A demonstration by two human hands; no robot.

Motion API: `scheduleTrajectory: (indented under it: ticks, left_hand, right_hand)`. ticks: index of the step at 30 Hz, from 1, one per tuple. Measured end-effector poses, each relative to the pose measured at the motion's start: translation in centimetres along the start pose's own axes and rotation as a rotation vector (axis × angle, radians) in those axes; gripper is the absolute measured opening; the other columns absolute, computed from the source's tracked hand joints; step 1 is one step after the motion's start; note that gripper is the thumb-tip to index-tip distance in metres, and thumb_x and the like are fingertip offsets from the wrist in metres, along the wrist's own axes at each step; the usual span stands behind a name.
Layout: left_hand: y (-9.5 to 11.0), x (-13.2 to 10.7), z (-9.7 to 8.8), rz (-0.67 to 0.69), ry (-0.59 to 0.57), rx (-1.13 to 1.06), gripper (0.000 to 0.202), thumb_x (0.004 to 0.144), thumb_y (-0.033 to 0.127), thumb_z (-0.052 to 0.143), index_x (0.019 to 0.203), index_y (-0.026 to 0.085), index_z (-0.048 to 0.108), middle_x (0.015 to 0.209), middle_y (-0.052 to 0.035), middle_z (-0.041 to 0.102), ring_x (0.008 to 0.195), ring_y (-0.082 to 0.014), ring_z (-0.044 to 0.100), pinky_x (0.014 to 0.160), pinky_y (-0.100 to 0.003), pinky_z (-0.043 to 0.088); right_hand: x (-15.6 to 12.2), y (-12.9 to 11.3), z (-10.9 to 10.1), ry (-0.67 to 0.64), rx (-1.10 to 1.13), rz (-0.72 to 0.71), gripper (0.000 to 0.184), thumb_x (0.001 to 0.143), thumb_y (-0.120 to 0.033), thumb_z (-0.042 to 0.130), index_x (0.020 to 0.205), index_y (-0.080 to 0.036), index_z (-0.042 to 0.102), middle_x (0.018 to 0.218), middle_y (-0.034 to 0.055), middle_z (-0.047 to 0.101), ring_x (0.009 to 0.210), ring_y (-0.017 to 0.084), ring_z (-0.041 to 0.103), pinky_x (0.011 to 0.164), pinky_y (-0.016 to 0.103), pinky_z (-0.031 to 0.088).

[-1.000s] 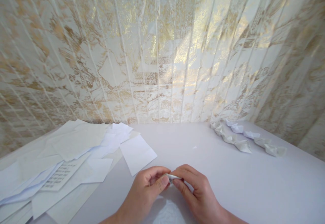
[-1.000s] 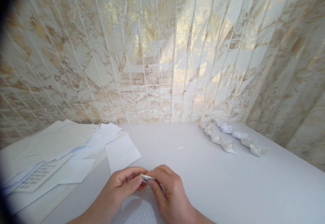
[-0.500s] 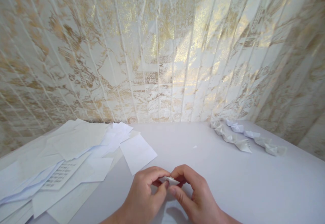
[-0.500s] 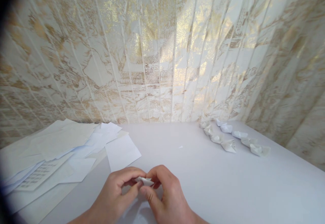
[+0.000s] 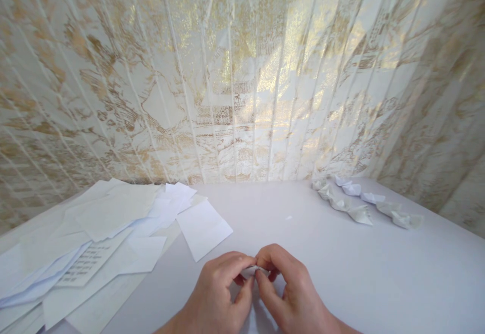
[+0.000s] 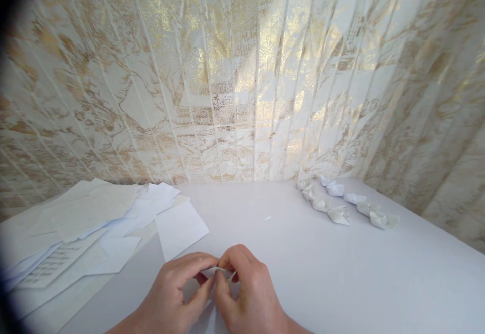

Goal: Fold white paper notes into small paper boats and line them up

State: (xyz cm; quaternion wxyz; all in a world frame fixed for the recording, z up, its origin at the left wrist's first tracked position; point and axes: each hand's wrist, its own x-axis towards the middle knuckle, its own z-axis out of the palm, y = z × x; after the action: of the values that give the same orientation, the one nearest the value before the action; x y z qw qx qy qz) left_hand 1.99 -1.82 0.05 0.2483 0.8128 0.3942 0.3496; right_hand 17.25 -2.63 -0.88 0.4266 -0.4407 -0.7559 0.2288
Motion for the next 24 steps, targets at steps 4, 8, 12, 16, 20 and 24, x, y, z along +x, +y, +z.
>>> scheduleTrajectory:
  ticks: [4, 8, 12, 16, 20, 24]
  left_hand:
    - [-0.42, -0.10, -0.21, 0.022, 0.054, 0.085, 0.019, 0.074, 0.009, 0.050, 0.088, 0.019, 0.059, 0.083, -0.0027, 0.065, 0.075, -0.0145, 0.059, 0.070, -0.023, 0.046]
    - [-0.63, 0.01, -0.28, 0.101, 0.114, 0.184, 0.014, 0.071, 0.008, 0.051, 0.078, 0.017, 0.059, 0.077, -0.0051, 0.060, 0.077, -0.0188, 0.056, 0.071, -0.030, 0.045]
    - [-0.62, 0.11, -0.09, 0.099, 0.134, 0.223, 0.012, 0.071, 0.007, 0.050, 0.070, 0.017, 0.058, 0.069, -0.0045, 0.057, 0.071, -0.0187, 0.055, 0.067, -0.031, 0.044]
    - [-0.63, 0.08, 0.10, 0.045, 0.114, 0.212, 0.014, 0.069, 0.005, 0.049, 0.067, 0.017, 0.056, 0.069, -0.0030, 0.059, 0.069, -0.0170, 0.055, 0.065, -0.028, 0.044]
    - [-0.67, 0.04, 0.19, 0.000, 0.092, 0.227, 0.015, 0.065, 0.004, 0.048, 0.064, 0.017, 0.054, 0.065, -0.0017, 0.058, 0.066, -0.0161, 0.054, 0.063, -0.027, 0.043]
    - [-0.78, 0.13, 0.38, -0.022, 0.090, 0.221, 0.015, 0.064, 0.003, 0.047, 0.064, 0.018, 0.053, 0.065, -0.0012, 0.057, 0.065, -0.0158, 0.054, 0.062, -0.026, 0.042]
  right_hand:
    - [-0.08, 0.39, -0.12, -0.030, -0.053, -0.059, 0.012, 0.073, -0.009, 0.042, 0.072, -0.019, 0.049, 0.070, 0.0018, 0.053, 0.061, 0.014, 0.052, 0.057, 0.023, 0.043]
    - [-0.05, 0.48, -0.04, -0.073, -0.116, -0.048, 0.012, 0.072, -0.009, 0.042, 0.072, -0.018, 0.050, 0.070, 0.0027, 0.056, 0.060, 0.014, 0.054, 0.056, 0.023, 0.043]
    - [-0.08, 0.36, 0.15, -0.097, -0.184, -0.046, 0.012, 0.072, -0.009, 0.042, 0.069, -0.018, 0.050, 0.063, 0.0014, 0.055, 0.054, 0.013, 0.052, 0.050, 0.021, 0.039]
    - [-0.04, 0.40, 0.23, -0.125, -0.259, -0.056, 0.011, 0.073, -0.010, 0.044, 0.070, -0.017, 0.052, 0.062, 0.0013, 0.056, 0.054, 0.013, 0.053, 0.050, 0.021, 0.037]
    - [0.09, 0.47, 0.23, -0.125, -0.290, -0.055, 0.011, 0.073, -0.010, 0.044, 0.072, -0.018, 0.052, 0.062, 0.0006, 0.057, 0.053, 0.013, 0.052, 0.050, 0.021, 0.037]
    - [0.09, 0.55, 0.32, -0.135, -0.317, -0.079, 0.010, 0.073, -0.011, 0.043, 0.073, -0.018, 0.050, 0.062, 0.0000, 0.056, 0.052, 0.012, 0.052, 0.049, 0.021, 0.035]
